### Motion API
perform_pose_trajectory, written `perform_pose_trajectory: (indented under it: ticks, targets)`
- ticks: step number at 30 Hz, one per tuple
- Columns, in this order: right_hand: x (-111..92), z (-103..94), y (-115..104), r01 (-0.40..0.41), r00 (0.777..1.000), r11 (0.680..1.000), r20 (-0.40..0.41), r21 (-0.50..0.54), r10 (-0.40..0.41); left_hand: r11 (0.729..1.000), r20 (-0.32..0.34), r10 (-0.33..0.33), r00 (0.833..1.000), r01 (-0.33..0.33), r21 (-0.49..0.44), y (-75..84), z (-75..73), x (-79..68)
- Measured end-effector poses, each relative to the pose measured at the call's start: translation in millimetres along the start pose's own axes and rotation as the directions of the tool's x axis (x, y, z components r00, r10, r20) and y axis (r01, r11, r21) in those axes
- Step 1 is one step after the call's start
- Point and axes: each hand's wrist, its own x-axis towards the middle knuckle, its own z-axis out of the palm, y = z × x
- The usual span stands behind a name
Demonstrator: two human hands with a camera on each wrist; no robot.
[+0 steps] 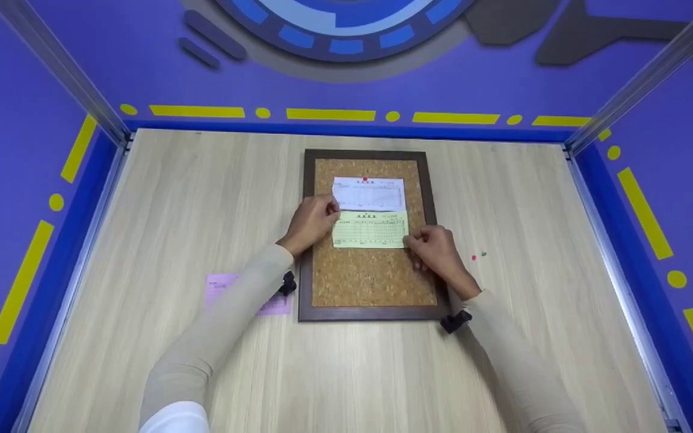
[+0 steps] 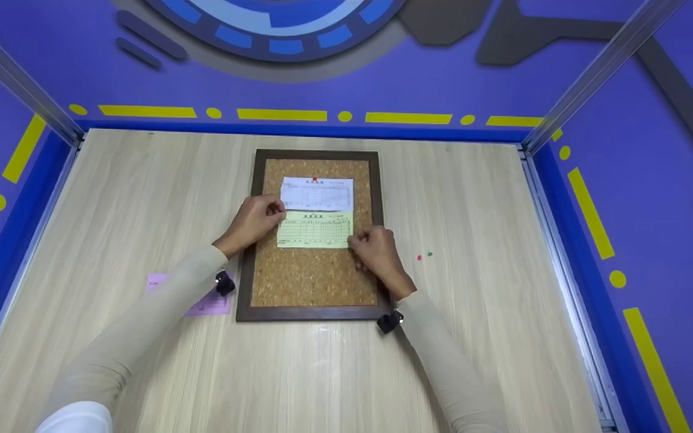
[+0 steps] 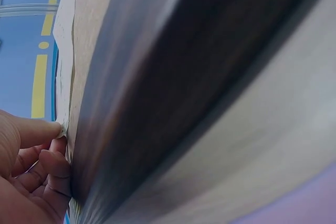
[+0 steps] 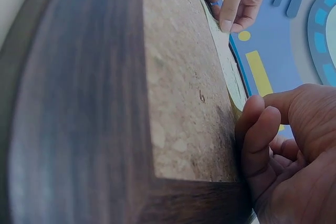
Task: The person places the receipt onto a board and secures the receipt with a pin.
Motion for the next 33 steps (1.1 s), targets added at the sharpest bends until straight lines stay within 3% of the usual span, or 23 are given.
perform_pose_trajectory:
  ticks: [8, 20, 26, 33]
  targets:
    - [0.2, 0.7, 1.0, 0.004, 1.000, 1.000, -0.009, 0.005, -0.004, 1.000, -0.004, 0.021, 1.000, -0.021, -0.007, 23.5, -13.6, -8.2]
    - [1.1, 2.4, 1.3, 0.011, 1.000, 1.000, -0.020, 0.012, -0.010, 0.999, -0.001, 0.035, 0.999, -0.035, 0.016, 31.1, -18.1, -10.7]
    - [0.5, 1.7, 0.9, 0.014, 1.000, 1.000, -0.018, -0.003, -0.015, 0.998, -0.009, 0.056, 0.998, -0.056, 0.004, 19.7, -12.5, -6.7]
    - [0.1, 1.2, 0.6, 0.024, 0.999, 1.000, -0.023, -0.009, -0.024, 0.997, -0.022, 0.081, 0.996, -0.081, 0.018, -12.3, 7.3, 5.2]
